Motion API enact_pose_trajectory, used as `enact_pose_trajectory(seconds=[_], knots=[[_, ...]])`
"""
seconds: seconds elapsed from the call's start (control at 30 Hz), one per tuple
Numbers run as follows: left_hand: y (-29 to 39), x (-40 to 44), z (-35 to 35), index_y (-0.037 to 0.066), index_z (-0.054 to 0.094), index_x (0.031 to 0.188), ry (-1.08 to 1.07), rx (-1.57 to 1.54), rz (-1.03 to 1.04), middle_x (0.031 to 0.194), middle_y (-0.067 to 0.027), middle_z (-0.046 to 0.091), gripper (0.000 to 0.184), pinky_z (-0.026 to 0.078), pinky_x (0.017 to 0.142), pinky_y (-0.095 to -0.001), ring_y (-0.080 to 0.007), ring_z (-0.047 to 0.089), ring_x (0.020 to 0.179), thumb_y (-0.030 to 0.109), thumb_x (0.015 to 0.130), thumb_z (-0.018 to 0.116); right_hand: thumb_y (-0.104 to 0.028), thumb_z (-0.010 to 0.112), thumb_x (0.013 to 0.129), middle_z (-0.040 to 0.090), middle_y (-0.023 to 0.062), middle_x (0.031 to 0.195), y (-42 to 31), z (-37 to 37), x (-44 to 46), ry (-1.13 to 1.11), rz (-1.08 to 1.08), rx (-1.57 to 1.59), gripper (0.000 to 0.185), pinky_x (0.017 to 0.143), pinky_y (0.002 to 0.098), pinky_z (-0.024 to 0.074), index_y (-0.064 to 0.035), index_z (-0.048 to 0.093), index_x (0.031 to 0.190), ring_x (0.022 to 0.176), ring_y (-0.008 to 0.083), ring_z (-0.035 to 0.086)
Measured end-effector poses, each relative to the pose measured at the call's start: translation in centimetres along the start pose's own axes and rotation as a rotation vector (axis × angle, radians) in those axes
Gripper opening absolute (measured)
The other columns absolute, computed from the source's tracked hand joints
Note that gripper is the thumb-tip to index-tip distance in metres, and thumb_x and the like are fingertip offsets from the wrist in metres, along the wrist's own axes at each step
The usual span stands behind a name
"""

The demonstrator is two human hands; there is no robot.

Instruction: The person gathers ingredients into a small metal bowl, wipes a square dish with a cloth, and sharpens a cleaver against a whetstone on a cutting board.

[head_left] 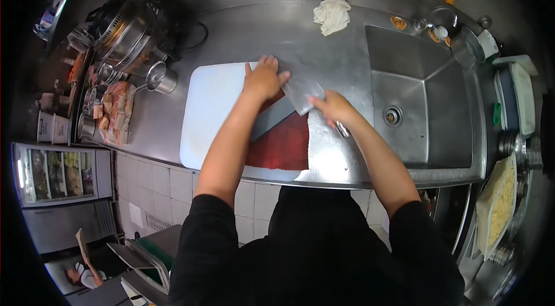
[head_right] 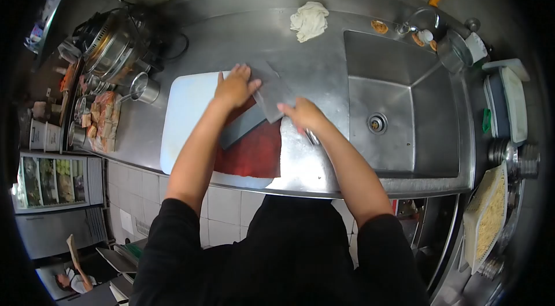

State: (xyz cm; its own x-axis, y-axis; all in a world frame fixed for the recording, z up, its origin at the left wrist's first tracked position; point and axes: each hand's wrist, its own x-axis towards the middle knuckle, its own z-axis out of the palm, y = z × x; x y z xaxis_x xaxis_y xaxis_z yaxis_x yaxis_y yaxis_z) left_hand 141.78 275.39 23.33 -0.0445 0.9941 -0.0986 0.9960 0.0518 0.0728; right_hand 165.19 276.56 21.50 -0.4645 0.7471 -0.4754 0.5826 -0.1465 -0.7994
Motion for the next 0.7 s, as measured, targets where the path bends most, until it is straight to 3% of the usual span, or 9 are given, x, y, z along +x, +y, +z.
enact_pose_trajectory(seconds=[0.13, 0.2, 0.27, 0.37, 0.47, 0.53, 0.6, 0.67, 0.7], knots=[[2.3, -2.4, -0.3, 0.001, 0.044, 0.148, -0.056, 0.06, -0.009, 0.159, -0.0106, 0.039, 0.069, 0.017, 0.12, -0.0607, -0.0259, 0.029, 0.151, 0.053, 0.102, 0.042, -0.05, 0.063, 0.095, 0.059, 0.0085, 0.059, 1.8, -0.3, -3.6, -0.061, 0.0, -0.01, 0.053, 0.044, 0.0349, 0.0459, 0.0022, 0.061, 0.103, 0.044, 0.0182, 0.056], [4.5, -9.0, 3.2, 0.002, 0.043, 0.149, 0.114, 0.119, 0.087, 0.157, -0.0111, 0.041, 0.07, 0.013, 0.121, -0.0616, -0.0241, 0.03, 0.15, 0.053, 0.101, 0.044, -0.044, 0.063, 0.095, 0.065, 0.0085, 0.067, 4.2, -0.2, -9.1, -0.11, 0.098, -0.113, 0.051, 0.056, 0.0351, 0.0511, -0.0005, 0.063, 0.122, 0.052, 0.0168, 0.061], [6.5, -12.8, 2.8, 0.002, 0.044, 0.149, 0.05, 0.116, 0.093, 0.158, -0.011, 0.039, 0.07, 0.013, 0.121, -0.0622, -0.0239, 0.028, 0.15, 0.053, 0.101, 0.043, -0.044, 0.063, 0.095, 0.067, 0.0116, 0.072, 6.3, -0.4, -12.9, -0.201, 0.168, -0.028, 0.058, 0.053, 0.034, 0.0505, 0.0025, 0.058, 0.129, 0.05, 0.0184, 0.06], [4.9, -9.5, 2.4, 0.002, 0.043, 0.148, 0.046, 0.019, 0.054, 0.159, -0.0117, 0.039, 0.069, 0.015, 0.12, -0.0625, -0.0251, 0.028, 0.151, 0.053, 0.102, 0.043, -0.048, 0.062, 0.095, 0.064, 0.0129, 0.067, 7.1, 0.0, -7.4, -0.147, -0.07, -0.043, 0.063, 0.046, 0.0327, 0.0473, 0.0085, 0.056, 0.123, 0.044, 0.0192, 0.057], [1.3, -2.4, -0.9, 0.001, 0.045, 0.145, -0.063, -0.095, -0.012, 0.157, -0.0132, 0.04, 0.065, 0.018, 0.119, -0.0614, -0.0269, 0.03, 0.15, 0.05, 0.103, 0.043, -0.05, 0.062, 0.096, 0.062, 0.0139, 0.063, 2.1, -0.7, -3.3, -0.118, 0.02, -0.043, 0.059, 0.043, 0.0342, 0.0455, 0.0079, 0.06, 0.109, 0.042, 0.0198, 0.056], [2.2, -3.4, -1.6, 0.001, 0.044, 0.146, -0.081, -0.044, 0.001, 0.157, -0.0129, 0.041, 0.066, 0.018, 0.119, -0.0604, -0.0278, 0.03, 0.15, 0.05, 0.102, 0.044, -0.05, 0.062, 0.095, 0.062, 0.0144, 0.062, 1.8, -0.3, -2.8, -0.055, 0.002, 0.0, 0.054, 0.047, 0.0366, 0.0474, 0.0033, 0.061, 0.099, 0.043, 0.0201, 0.058], [3.1, -6.5, 1.7, 0.002, 0.045, 0.147, 0.065, -0.009, 0.051, 0.156, -0.0134, 0.043, 0.067, 0.017, 0.119, -0.0607, -0.028, 0.031, 0.15, 0.05, 0.101, 0.046, -0.049, 0.063, 0.095, 0.063, 0.013, 0.064, 3.7, -0.9, -6.4, -0.163, 0.031, -0.068, 0.052, 0.048, 0.0365, 0.0483, 0.0017, 0.064, 0.106, 0.046, 0.0196, 0.059], [6.1, -12.1, 2.4, 0.002, 0.043, 0.149, 0.046, 0.112, 0.089, 0.157, -0.0138, 0.041, 0.072, 0.016, 0.121, -0.0599, -0.0263, 0.03, 0.15, 0.055, 0.1, 0.046, -0.043, 0.064, 0.093, 0.068, 0.014, 0.073, 7.6, 0.0, -10.4, -0.147, -0.072, -0.049, 0.054, 0.051, 0.0347, 0.0499, 0.003, 0.063, 0.121, 0.044, 0.0197, 0.059], [6.2, -11.8, 2.1, 0.002, 0.043, 0.149, 0.051, 0.111, 0.088, 0.157, -0.0138, 0.041, 0.072, 0.016, 0.121, -0.0599, -0.0263, 0.03, 0.15, 0.055, 0.1, 0.046, -0.041, 0.062, 0.094, 0.068, 0.0141, 0.074, 6.3, -0.7, -12.7, -0.229, 0.136, -0.005, 0.051, 0.053, 0.0349, 0.0507, 0.0026, 0.064, 0.119, 0.044, 0.0196, 0.059]])
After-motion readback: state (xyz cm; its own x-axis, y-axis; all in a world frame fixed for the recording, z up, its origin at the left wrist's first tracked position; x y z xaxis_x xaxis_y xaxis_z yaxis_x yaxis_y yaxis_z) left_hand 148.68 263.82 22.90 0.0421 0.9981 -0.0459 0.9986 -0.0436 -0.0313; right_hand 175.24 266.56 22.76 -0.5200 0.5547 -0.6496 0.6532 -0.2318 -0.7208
